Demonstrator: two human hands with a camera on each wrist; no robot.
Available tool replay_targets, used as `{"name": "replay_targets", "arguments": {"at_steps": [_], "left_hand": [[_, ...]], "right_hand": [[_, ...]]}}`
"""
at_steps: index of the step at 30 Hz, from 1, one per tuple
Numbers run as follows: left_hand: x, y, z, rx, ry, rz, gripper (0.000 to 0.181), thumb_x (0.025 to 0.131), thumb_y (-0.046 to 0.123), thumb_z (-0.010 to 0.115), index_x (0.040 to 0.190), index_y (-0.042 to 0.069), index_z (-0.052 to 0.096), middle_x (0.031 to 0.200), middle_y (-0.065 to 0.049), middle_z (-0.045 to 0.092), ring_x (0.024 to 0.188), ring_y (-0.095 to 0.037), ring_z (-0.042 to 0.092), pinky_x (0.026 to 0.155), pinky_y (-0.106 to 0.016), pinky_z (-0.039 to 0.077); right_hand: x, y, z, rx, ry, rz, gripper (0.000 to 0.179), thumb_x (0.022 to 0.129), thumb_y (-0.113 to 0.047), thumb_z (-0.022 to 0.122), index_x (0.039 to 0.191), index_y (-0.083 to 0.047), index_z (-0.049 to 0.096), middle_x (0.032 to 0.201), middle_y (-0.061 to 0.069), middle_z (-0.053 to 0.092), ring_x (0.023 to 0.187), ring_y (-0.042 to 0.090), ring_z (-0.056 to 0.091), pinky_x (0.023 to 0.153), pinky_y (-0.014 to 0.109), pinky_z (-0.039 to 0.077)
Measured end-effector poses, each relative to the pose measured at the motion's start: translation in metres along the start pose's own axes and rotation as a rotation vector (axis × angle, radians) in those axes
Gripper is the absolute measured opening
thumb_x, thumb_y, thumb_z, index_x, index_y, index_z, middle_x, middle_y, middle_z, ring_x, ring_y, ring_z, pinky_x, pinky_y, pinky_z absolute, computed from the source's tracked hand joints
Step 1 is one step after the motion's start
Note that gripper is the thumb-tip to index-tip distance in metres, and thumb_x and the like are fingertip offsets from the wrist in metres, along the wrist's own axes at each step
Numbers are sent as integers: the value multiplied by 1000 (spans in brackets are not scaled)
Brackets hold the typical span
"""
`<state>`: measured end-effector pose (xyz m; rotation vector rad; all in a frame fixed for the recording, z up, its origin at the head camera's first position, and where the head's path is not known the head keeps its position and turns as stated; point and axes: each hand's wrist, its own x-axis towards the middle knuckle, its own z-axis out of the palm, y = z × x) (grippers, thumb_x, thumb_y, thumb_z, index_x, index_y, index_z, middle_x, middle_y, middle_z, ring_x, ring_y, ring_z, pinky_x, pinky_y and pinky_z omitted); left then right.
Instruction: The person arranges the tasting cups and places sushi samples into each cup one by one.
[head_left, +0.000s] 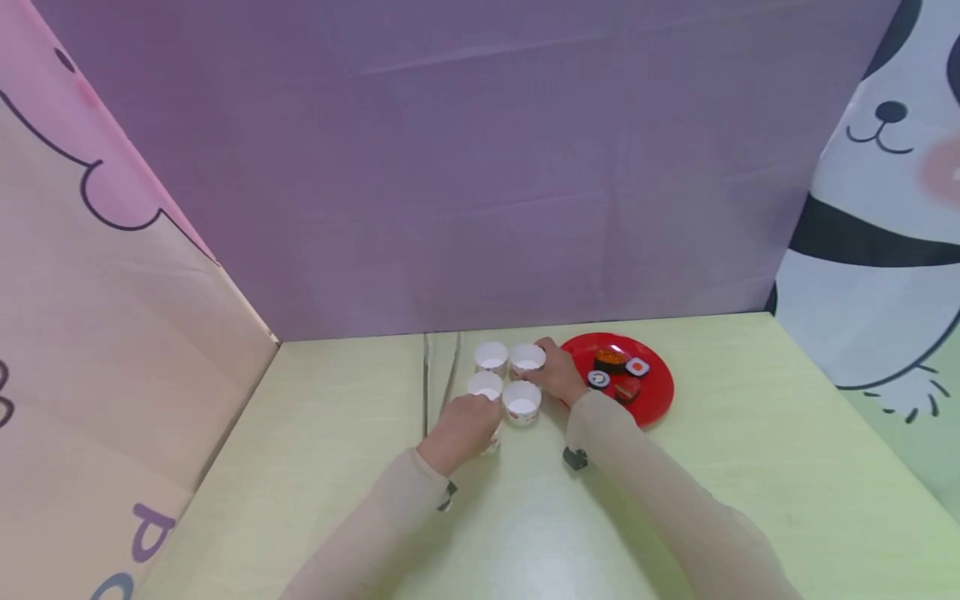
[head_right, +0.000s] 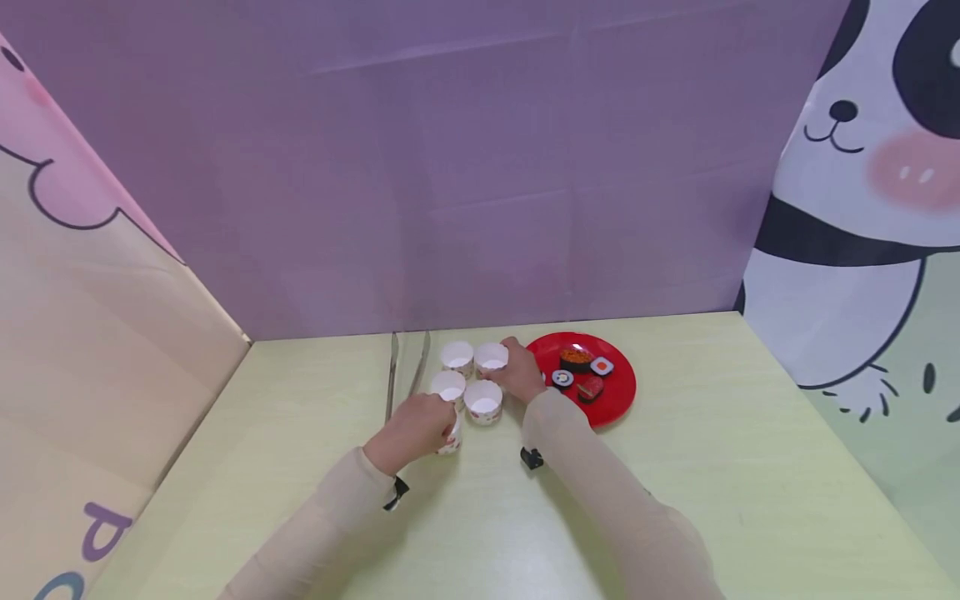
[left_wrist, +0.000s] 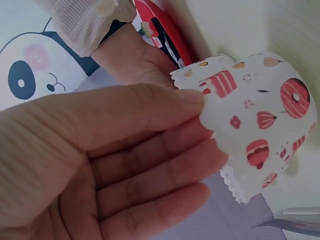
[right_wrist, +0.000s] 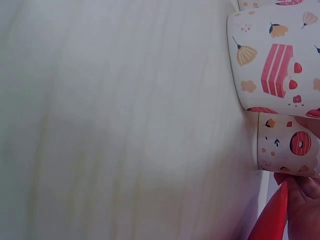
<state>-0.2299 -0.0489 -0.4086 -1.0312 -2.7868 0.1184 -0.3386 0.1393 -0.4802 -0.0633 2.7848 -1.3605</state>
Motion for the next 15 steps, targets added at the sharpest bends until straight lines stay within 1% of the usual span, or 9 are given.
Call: {"name": "replay_targets", "arguments": {"at_steps": [3, 6, 12, 15], "left_hand": [[1, 0, 0, -9, -29, -16, 17, 78, 13, 73, 90, 5, 64, 70, -3, 60, 57, -14, 53, 47, -22, 43], [2, 0, 2, -27, -74, -36, 16, 79, 13, 72, 91, 5, 63, 71, -3, 60, 57, -14, 53, 47, -22, 43], [3, -1, 5, -55, -96, -44, 9, 79, 9, 70, 81, 7, 62, 67, -3, 59, 56, -14, 51, 47, -23, 42], [4, -2, 4, -73, -113, -44, 10, 78, 10, 71, 79, 8, 61, 66, -2, 57, 56, -14, 51, 47, -23, 42]], "right_hand": [[-1, -1, 0, -1, -4, 5, 56, 82, -20, 73, 127, -6, 43, 121, 14, 56, 106, 30, 52, 99, 47, 42], [-1, -2, -1, 6, -16, 20, 58, 83, -21, 73, 129, -7, 41, 123, 13, 55, 108, 30, 52, 100, 47, 41], [-2, -3, -2, 0, -20, 29, 61, 82, -24, 73, 131, -7, 40, 126, 15, 54, 110, 31, 51, 100, 48, 41], [-2, -2, -2, -4, -16, 22, 61, 82, -24, 73, 131, -6, 40, 125, 15, 54, 109, 31, 51, 100, 48, 41]]}}
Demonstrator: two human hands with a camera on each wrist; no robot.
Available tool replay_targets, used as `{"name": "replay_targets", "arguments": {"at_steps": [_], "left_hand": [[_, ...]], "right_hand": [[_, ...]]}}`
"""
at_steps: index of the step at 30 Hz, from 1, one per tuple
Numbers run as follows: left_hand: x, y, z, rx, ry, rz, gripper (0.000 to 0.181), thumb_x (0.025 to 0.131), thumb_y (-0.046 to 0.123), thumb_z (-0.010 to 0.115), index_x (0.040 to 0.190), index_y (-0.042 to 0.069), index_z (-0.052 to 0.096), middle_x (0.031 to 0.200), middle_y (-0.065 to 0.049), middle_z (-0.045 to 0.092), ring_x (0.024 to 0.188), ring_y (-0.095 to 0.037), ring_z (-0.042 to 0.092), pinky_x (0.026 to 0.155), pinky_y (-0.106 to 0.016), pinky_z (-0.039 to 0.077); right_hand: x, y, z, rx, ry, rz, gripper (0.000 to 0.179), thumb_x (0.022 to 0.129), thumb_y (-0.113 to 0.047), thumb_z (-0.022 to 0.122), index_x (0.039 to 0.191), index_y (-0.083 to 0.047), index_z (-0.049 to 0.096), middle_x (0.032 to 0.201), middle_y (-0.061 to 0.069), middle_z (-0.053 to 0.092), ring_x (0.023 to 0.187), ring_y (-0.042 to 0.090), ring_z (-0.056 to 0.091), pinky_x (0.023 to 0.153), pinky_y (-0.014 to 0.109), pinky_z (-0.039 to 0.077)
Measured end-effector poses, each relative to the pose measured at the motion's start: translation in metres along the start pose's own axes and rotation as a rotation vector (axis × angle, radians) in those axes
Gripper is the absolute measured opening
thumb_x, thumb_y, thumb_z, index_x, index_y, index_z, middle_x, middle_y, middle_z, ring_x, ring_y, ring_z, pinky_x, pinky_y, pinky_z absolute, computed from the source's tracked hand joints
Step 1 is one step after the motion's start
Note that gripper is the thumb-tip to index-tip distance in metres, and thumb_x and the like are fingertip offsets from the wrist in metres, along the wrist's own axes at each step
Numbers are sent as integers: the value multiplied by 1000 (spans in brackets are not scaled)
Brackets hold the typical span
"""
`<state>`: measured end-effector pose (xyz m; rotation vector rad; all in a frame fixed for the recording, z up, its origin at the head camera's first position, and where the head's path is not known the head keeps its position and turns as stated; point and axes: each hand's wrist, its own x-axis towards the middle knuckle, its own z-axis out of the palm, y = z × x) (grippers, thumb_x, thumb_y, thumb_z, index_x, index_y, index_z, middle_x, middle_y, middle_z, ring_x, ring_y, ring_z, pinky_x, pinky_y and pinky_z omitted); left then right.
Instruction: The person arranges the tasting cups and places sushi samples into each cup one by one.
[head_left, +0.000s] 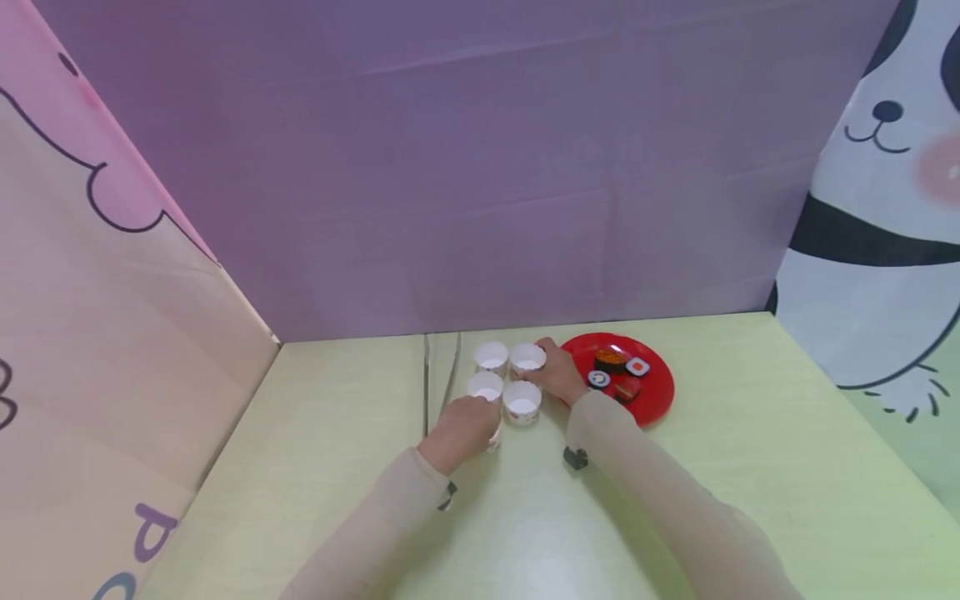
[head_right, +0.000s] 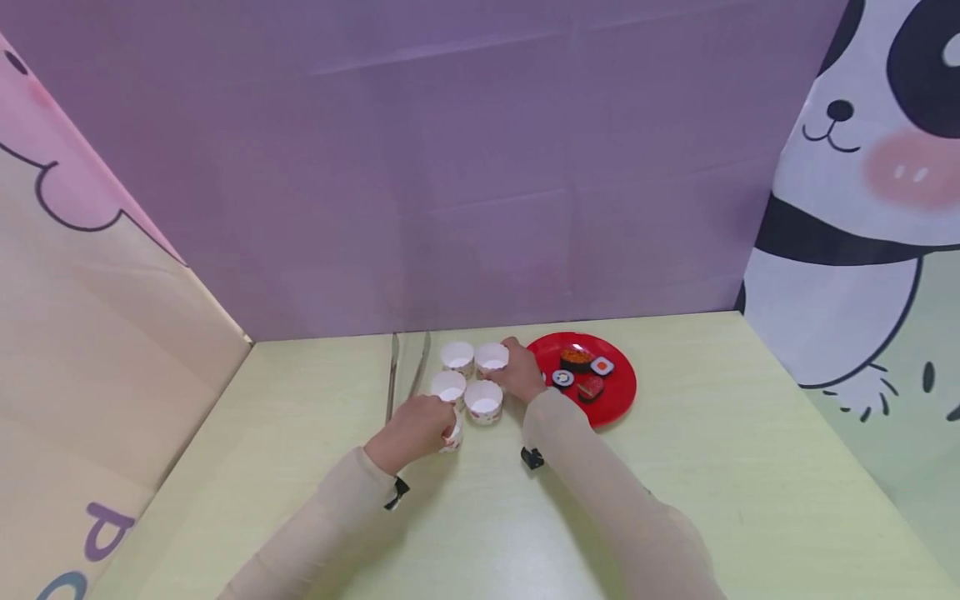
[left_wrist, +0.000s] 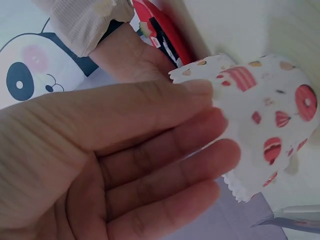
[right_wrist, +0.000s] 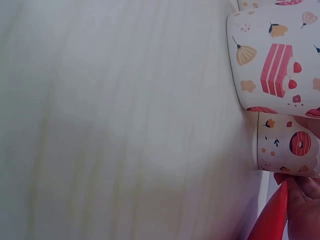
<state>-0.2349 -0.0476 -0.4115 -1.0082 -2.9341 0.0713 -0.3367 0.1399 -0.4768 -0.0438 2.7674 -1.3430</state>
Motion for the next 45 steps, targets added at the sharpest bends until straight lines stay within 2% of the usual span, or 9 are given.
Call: {"name": "replay_targets", "arguments": {"at_steps": [6, 10, 15, 20, 23, 30, 37, 45], "left_hand": [[7, -4, -9, -36, -28, 13, 13, 73, 10, 76, 71, 11, 63, 68, 1, 61, 61, -14, 54, 54, -23, 45], [16, -6, -14, -65, -6, 26, 9, 74, 5, 73, 72, 11, 67, 70, 2, 62, 63, -14, 54, 56, -24, 45], [34, -10, -18, -89, 48, 55, 10, 76, 5, 72, 69, 11, 68, 68, 2, 63, 61, -13, 54, 55, -24, 44], [54, -12, -24, -119, 57, 77, 5, 79, 6, 72, 81, 10, 73, 76, 1, 68, 69, -14, 59, 65, -25, 49], [64, -12, -27, -149, 45, 63, 7, 80, 4, 70, 83, 9, 74, 77, 1, 68, 69, -13, 58, 68, -25, 49], [81, -14, -28, -172, 42, 36, 12, 81, 2, 67, 72, 11, 68, 67, 3, 58, 63, -12, 45, 61, -23, 41], [93, -16, -27, -196, 2, 1, 2, 82, 10, 71, 83, 10, 72, 77, 3, 65, 70, -13, 54, 68, -24, 47], [106, -17, -25, -179, -44, -32, 13, 76, 8, 74, 89, 11, 74, 85, 2, 67, 80, -15, 57, 72, -26, 49]], "right_hand": [[0, 2, 0, 3, -3, 2, 61, 82, -25, 73, 131, -6, 40, 127, 16, 53, 110, 31, 51, 100, 48, 41], [0, 2, -1, -5, 13, -15, 61, 82, -24, 73, 130, -5, 41, 125, 17, 54, 109, 32, 51, 100, 48, 41], [0, 1, -2, -14, 17, -39, 60, 82, -24, 73, 129, -3, 41, 124, 18, 55, 107, 33, 52, 99, 47, 42], [1, 3, -1, -9, 13, -46, 58, 82, -21, 73, 129, -4, 42, 123, 16, 56, 106, 31, 52, 98, 45, 43], [1, 3, 0, -9, 17, -65, 58, 81, -21, 74, 127, -2, 44, 121, 17, 57, 104, 31, 52, 96, 44, 44], [0, 2, -2, -3, 30, -85, 55, 80, -22, 75, 123, -2, 47, 116, 16, 58, 102, 31, 52, 95, 43, 44], [0, 4, -2, -7, 30, -106, 50, 81, -15, 73, 122, -1, 47, 117, 16, 58, 102, 31, 52, 95, 44, 44], [0, 3, -1, -8, 31, -106, 52, 80, -16, 75, 122, -2, 47, 117, 16, 58, 102, 31, 52, 96, 44, 44]]}}
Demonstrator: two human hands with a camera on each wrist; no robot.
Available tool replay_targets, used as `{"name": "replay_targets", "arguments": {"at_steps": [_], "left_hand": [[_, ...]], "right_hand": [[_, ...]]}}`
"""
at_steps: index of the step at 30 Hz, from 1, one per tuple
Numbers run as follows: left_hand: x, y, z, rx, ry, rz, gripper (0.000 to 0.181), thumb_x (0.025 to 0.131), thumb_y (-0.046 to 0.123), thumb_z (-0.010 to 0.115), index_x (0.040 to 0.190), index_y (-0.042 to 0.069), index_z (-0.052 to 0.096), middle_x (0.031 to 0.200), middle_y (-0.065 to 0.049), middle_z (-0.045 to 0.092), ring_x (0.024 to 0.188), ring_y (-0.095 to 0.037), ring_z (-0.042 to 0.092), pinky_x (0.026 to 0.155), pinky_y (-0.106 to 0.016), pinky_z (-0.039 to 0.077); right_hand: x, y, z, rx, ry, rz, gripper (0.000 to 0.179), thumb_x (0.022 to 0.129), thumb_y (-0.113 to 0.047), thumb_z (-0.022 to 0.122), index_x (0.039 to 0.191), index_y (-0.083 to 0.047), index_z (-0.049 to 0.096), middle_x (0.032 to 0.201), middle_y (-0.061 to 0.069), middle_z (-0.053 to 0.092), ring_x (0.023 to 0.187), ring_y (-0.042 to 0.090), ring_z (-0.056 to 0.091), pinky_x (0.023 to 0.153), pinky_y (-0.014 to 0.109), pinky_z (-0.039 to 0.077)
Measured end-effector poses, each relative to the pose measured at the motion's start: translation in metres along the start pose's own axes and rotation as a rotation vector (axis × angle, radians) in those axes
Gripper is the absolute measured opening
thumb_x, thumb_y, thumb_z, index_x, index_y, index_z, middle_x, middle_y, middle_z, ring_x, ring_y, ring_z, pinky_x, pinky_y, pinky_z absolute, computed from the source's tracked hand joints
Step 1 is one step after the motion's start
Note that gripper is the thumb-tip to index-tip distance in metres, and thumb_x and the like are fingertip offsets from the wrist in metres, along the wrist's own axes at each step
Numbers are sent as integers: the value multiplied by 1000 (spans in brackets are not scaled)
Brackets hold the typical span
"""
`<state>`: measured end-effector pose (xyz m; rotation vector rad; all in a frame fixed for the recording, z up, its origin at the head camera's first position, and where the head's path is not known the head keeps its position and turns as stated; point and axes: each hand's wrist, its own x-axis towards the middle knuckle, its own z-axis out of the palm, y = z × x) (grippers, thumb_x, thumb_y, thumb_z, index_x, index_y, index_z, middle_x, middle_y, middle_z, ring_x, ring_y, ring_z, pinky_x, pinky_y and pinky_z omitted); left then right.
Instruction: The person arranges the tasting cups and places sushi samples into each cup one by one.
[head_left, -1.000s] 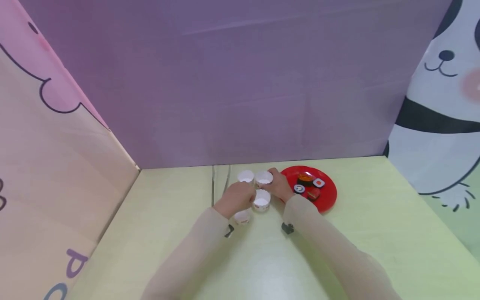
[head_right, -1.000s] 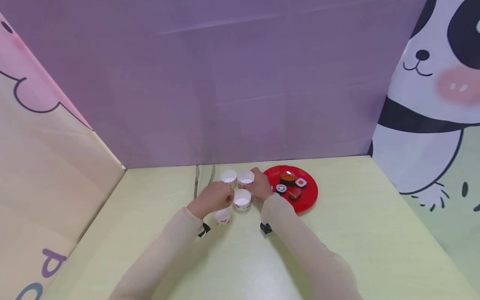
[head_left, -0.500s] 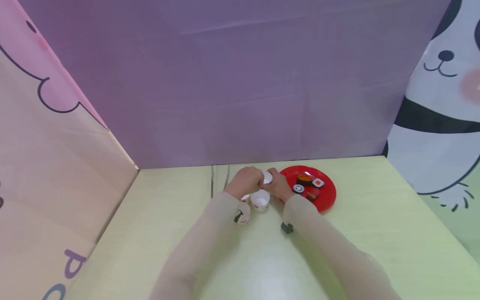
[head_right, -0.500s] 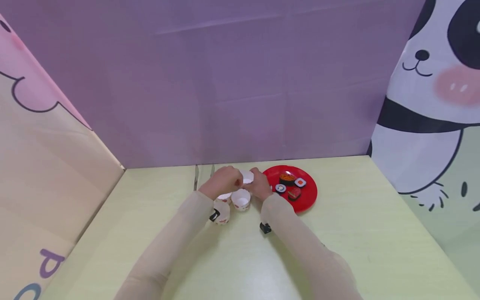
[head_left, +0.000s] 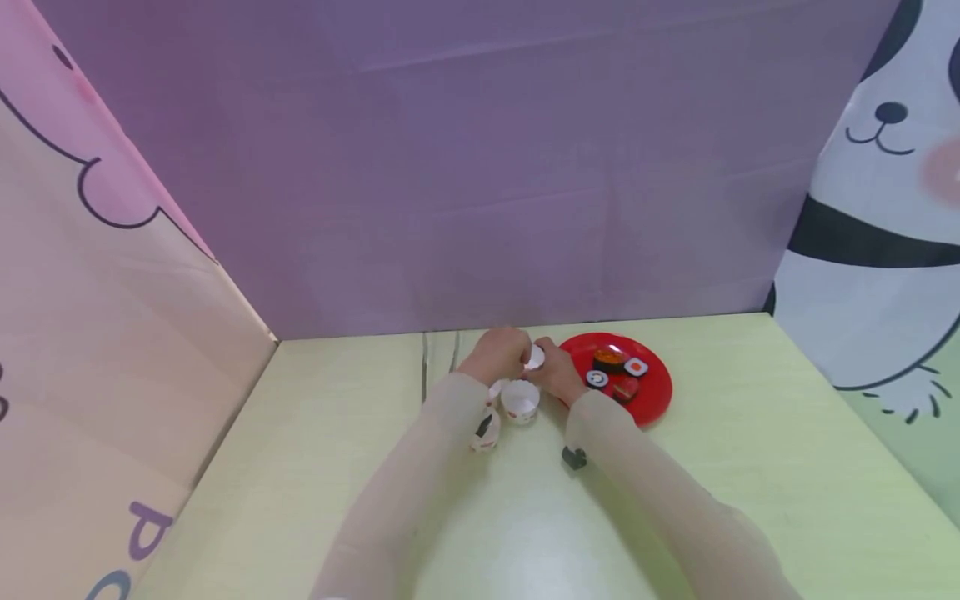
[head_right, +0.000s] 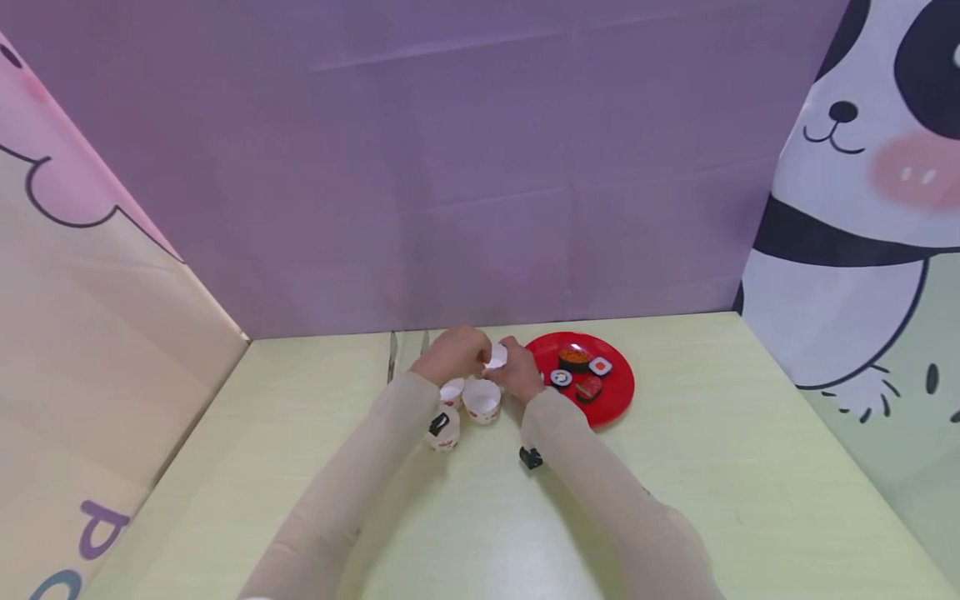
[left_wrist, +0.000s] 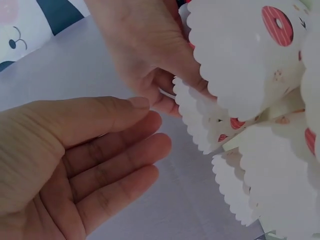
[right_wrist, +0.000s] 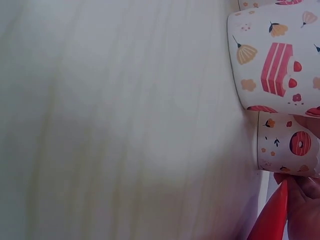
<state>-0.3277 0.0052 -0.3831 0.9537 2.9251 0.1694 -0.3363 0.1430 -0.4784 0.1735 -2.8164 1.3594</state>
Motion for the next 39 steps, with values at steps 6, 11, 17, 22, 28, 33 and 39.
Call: {"name": "replay_targets", "arguments": {"at_steps": [6, 11, 17, 22, 28, 33, 39], "left_hand": [[11, 1, 6, 32, -16, 7, 12, 76, 12, 75, 87, 12, 73, 85, 2, 68, 78, -16, 59, 68, -26, 49], [16, 3, 8, 78, -25, 10, 12, 76, 11, 75, 88, 11, 73, 86, 1, 69, 78, -17, 61, 67, -27, 50], [19, 2, 9, 67, -41, 22, 11, 76, 9, 74, 87, 11, 72, 86, 0, 68, 79, -16, 60, 68, -27, 50], [22, 0, 12, 59, -48, 22, 12, 75, 8, 75, 86, 10, 71, 83, 0, 67, 77, -16, 59, 68, -27, 50], [26, -1, 18, 74, -35, 40, 8, 77, 6, 72, 83, 11, 72, 80, 2, 67, 73, -14, 57, 64, -25, 49], [28, 0, 21, 91, -19, 51, 9, 77, 4, 71, 81, 12, 73, 77, 3, 66, 70, -13, 56, 63, -24, 48], [29, 0, 24, 112, -16, 55, 9, 77, 5, 71, 81, 13, 72, 76, 3, 66, 70, -13, 57, 65, -24, 48]], "right_hand": [[-1, 0, -1, -13, -1, -3, 53, 81, -17, 73, 124, -2, 47, 121, 18, 58, 106, 33, 52, 98, 46, 43], [-1, 0, -2, -11, -8, 2, 50, 82, -19, 73, 122, -4, 48, 118, 17, 59, 103, 33, 53, 95, 46, 45], [-2, -1, -3, -9, -9, -20, 47, 82, -18, 72, 120, -3, 48, 115, 17, 59, 101, 32, 53, 92, 45, 45], [-3, -2, -3, -2, -9, -18, 47, 81, -18, 73, 118, -3, 48, 114, 17, 60, 99, 31, 54, 91, 44, 46], [-3, -2, -3, -6, -16, 15, 47, 81, -19, 73, 118, -4, 48, 115, 16, 60, 100, 31, 54, 91, 44, 46], [-2, -3, -3, -15, -8, 15, 49, 81, -20, 73, 119, -3, 47, 117, 18, 59, 103, 33, 54, 93, 46, 46], [-3, -1, -3, -30, 8, -18, 50, 80, -17, 73, 121, -1, 48, 117, 20, 60, 102, 34, 55, 93, 46, 46]]}}
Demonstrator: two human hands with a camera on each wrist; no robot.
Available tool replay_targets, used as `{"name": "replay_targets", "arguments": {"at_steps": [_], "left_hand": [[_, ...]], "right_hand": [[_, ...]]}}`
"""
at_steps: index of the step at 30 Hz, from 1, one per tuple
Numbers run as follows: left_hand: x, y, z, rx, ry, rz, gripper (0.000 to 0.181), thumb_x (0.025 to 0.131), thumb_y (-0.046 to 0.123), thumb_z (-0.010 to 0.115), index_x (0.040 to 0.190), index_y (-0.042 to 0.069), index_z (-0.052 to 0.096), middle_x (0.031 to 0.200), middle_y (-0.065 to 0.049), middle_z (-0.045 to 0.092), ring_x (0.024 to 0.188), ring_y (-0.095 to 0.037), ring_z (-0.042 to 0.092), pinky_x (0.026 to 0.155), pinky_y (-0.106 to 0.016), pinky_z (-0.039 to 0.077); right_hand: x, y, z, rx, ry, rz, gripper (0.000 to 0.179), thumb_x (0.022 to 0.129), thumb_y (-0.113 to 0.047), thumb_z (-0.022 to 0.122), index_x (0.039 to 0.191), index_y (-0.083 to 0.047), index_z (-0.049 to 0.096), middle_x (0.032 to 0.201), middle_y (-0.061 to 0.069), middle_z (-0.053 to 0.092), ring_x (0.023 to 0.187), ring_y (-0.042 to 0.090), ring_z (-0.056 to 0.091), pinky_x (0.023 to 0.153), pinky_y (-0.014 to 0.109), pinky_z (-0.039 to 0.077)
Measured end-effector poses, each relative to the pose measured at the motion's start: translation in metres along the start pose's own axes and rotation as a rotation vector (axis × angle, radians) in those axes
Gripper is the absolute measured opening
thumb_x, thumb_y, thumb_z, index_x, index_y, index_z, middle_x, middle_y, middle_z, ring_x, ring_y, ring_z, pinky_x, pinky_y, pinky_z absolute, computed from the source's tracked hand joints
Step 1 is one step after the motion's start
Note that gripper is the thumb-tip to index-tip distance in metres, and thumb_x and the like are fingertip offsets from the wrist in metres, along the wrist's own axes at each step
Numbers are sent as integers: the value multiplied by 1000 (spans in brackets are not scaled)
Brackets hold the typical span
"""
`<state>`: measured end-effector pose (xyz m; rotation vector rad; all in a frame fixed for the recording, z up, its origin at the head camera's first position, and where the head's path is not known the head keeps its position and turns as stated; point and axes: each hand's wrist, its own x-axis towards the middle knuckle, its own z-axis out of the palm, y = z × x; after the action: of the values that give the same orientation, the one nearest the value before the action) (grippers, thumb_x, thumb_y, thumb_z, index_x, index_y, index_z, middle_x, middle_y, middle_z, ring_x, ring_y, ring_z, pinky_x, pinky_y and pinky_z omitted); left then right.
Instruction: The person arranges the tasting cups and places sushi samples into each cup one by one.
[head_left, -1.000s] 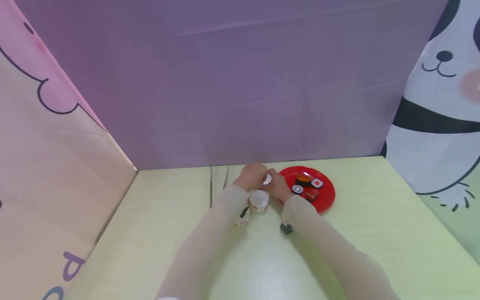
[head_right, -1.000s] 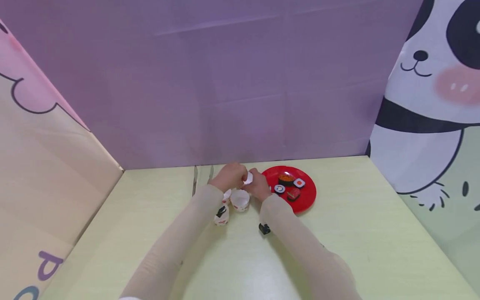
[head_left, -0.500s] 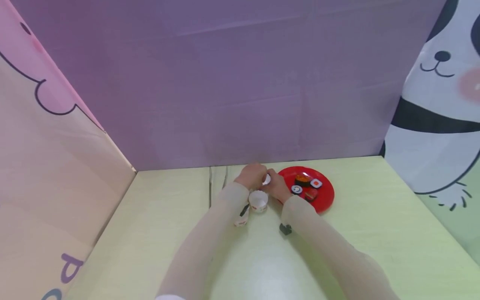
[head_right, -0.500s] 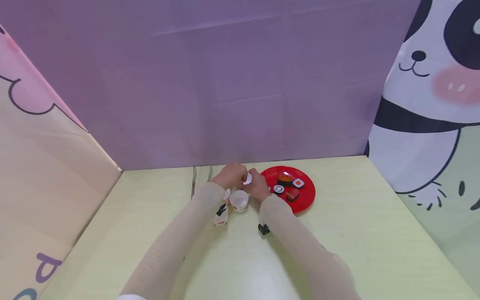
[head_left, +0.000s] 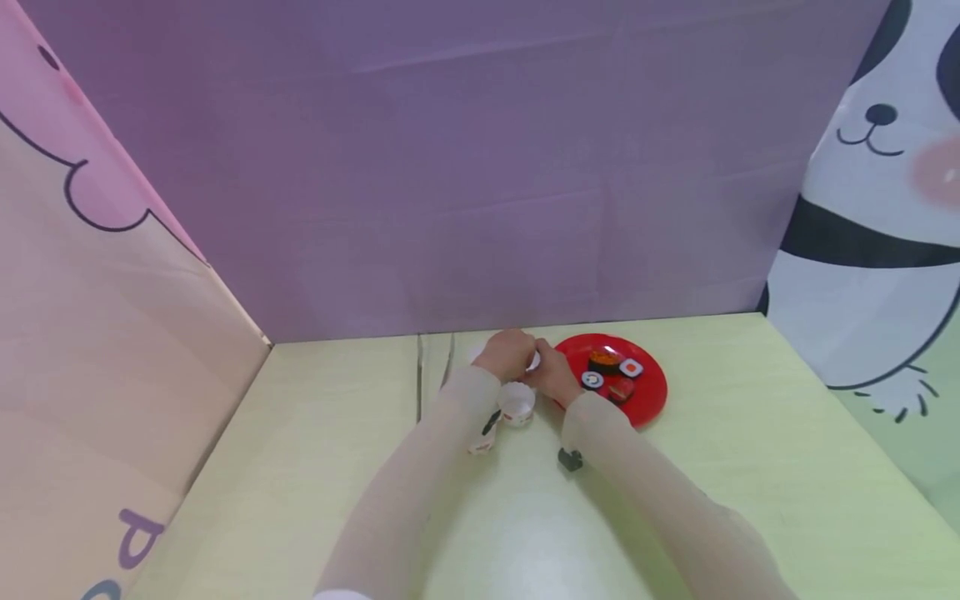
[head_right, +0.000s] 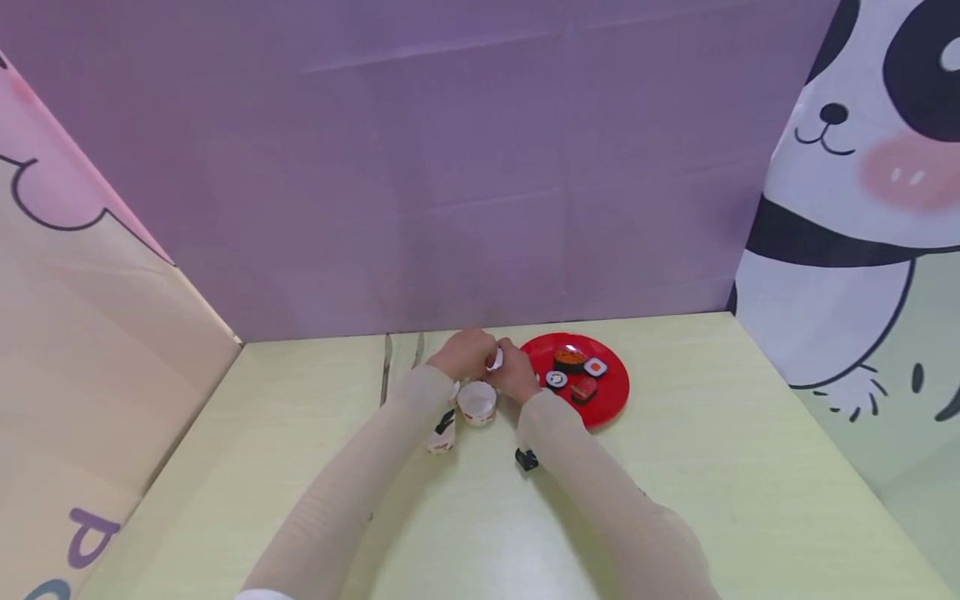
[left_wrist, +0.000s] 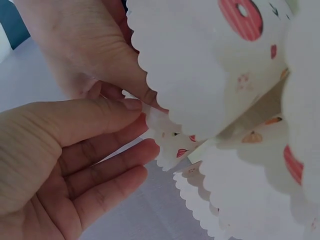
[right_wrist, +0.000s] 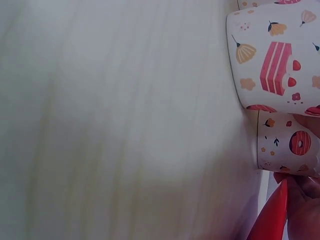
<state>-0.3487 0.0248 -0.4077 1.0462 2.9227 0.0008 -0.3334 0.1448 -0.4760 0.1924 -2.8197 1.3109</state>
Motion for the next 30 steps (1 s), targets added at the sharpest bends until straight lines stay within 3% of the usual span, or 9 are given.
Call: {"name": "replay_targets", "arguments": {"at_steps": [10, 30], "left_hand": [[-1, -2, 2, 51, -15, -8, 7, 80, 5, 70, 80, 12, 71, 78, 3, 66, 74, -14, 58, 68, -25, 49], [2, -2, 2, 89, -19, 21, 7, 81, 7, 69, 79, 13, 72, 79, 3, 67, 74, -13, 58, 67, -25, 50]], "right_hand": [[1, 0, 1, 15, -22, 3, 59, 80, -18, 74, 129, -1, 45, 129, 20, 54, 113, 36, 51, 100, 49, 41], [1, -1, -1, -16, -11, 4, 56, 80, -19, 74, 125, -1, 46, 120, 20, 59, 105, 35, 54, 95, 47, 45]]}}
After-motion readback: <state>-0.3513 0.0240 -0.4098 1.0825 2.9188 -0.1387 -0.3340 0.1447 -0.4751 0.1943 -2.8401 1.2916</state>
